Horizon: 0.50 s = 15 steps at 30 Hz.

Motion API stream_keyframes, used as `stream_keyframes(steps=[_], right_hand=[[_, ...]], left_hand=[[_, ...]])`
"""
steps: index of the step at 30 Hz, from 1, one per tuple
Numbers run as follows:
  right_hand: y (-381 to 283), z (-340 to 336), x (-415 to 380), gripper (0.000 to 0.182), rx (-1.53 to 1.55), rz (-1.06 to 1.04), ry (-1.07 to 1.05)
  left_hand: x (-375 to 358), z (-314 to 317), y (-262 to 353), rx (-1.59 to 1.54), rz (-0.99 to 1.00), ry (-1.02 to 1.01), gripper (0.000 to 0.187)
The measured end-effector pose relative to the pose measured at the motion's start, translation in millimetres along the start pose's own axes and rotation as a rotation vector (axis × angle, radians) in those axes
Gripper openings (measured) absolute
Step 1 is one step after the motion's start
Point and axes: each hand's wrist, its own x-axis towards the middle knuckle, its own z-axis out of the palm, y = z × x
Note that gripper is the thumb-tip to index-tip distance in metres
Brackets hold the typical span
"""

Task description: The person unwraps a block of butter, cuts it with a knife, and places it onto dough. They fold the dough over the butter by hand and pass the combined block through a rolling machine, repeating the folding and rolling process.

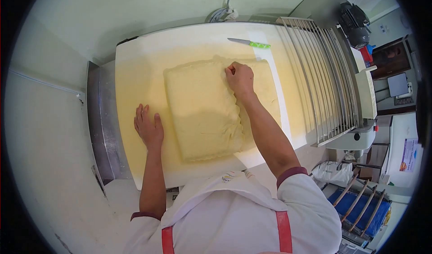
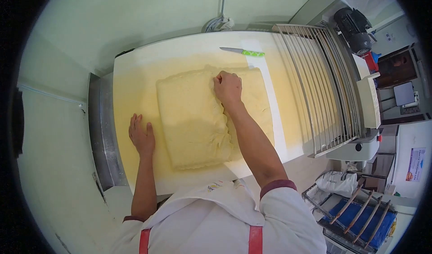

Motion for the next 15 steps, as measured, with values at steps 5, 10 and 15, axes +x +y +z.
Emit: stream_keyframes(steps=[5,10,15], right_hand=[[-8.1,-13.9,13.6,0.020,0.144,0.175,-0.137],[-14.7,-1.1,31.3,0.025,-0.119,0.140,-0.205],[12.2,-5.7,40.0,0.020,0.098,0.067,-0.055]], left_hand=[[0.2,0.0,-2.0,-0.002,-0.014,-0.023,0.043],[0.8,-4.6,6.3,0.006,-0.029,-0.036,0.044],[-4.1,-3.7,0.5,-0.115,-0.056,-0.059,0.044]])
